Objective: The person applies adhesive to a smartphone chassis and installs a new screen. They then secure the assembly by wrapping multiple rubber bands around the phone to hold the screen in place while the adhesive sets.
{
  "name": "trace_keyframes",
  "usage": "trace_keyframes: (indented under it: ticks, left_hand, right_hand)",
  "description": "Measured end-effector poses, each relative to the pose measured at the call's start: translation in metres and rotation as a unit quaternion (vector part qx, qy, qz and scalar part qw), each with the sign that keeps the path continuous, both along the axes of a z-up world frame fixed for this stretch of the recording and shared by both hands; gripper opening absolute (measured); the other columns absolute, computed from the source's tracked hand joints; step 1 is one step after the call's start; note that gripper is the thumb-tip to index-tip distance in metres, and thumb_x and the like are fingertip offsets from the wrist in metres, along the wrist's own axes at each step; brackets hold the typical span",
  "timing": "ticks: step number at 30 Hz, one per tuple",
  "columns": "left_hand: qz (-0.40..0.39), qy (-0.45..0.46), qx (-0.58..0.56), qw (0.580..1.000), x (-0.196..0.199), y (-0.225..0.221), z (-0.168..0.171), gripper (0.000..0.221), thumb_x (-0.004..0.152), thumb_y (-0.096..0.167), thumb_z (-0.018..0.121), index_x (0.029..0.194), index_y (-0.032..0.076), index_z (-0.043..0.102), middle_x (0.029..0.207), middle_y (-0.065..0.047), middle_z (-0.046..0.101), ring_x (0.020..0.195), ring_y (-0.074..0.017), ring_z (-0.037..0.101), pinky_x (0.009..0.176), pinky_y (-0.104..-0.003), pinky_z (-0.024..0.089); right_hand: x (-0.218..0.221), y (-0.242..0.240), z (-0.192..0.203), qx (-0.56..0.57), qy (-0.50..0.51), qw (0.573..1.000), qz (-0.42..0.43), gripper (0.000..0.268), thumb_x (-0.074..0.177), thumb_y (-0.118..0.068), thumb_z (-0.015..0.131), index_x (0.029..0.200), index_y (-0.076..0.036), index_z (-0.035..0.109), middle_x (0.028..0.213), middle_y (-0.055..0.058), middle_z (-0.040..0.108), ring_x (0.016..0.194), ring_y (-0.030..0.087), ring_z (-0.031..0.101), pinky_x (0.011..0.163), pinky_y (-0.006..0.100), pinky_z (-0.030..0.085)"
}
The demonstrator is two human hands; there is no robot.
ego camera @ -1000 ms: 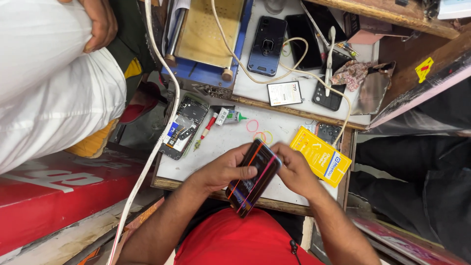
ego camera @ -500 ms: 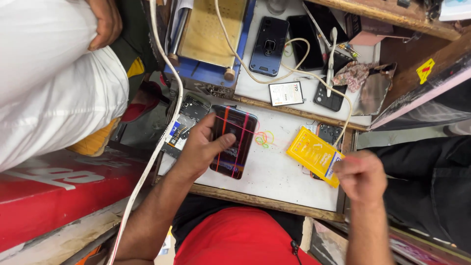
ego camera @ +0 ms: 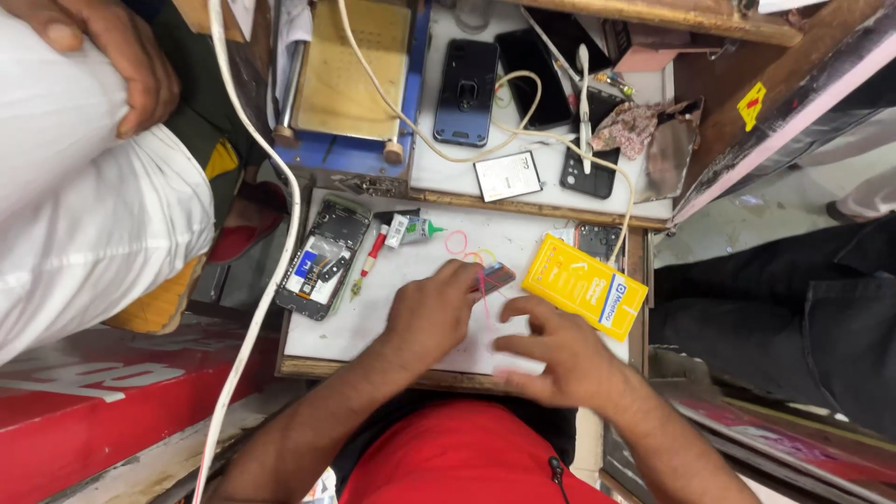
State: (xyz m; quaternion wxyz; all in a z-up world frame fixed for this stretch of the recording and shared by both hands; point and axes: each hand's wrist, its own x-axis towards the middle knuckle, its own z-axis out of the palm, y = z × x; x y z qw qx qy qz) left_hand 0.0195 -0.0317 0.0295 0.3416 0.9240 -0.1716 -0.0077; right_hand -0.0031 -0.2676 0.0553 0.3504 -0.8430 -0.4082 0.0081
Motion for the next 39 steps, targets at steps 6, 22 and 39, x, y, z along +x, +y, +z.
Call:
trace_keyframes:
  ticks: [6, 22, 39]
  left_hand:
    - [0.049, 0.218, -0.566, 0.794, -0.002, 0.035, 0.003, 0.032, 0.092, 0.011, 0.074, 0.123, 0.003, 0.065, 0.108, -0.008, 0.074, 0.097, -0.0104, 0.071, 0.088, -0.028, 0.059]
    - [0.036, -0.008, -0.127, 0.991, -0.016, -0.004, 0.005, 0.024, 0.088, 0.010, 0.074, 0.112, 0.006, 0.068, 0.101, -0.012, 0.072, 0.083, -0.0325, 0.071, 0.068, -0.039, 0.056]
    - [0.029, 0.361, -0.576, 0.732, -0.009, -0.007, -0.007, 0.029, 0.097, 0.010, 0.071, 0.123, -0.001, 0.063, 0.101, -0.005, 0.070, 0.088, -0.0084, 0.065, 0.078, -0.027, 0.058]
  right_hand:
    - [0.023, -0.068, -0.089, 0.512, 0.368, 0.776, -0.023, 0.034, 0.119, -0.024, 0.052, 0.095, -0.004, 0.065, 0.095, 0.008, 0.069, 0.078, 0.016, 0.056, 0.076, 0.032, 0.051]
    - [0.004, 0.017, -0.007, 0.055, -0.015, 0.996, -0.074, 0.012, 0.087, -0.013, 0.077, 0.097, -0.009, 0.072, 0.112, 0.010, 0.061, 0.104, 0.028, 0.065, 0.088, 0.037, 0.054]
    - [0.017, 0.023, -0.035, 0.111, -0.054, 0.954, -0.274, 0.031, 0.100, -0.007, 0.066, 0.131, -0.004, 0.066, 0.093, 0.015, 0.072, 0.081, 0.027, 0.072, 0.072, 0.034, 0.055]
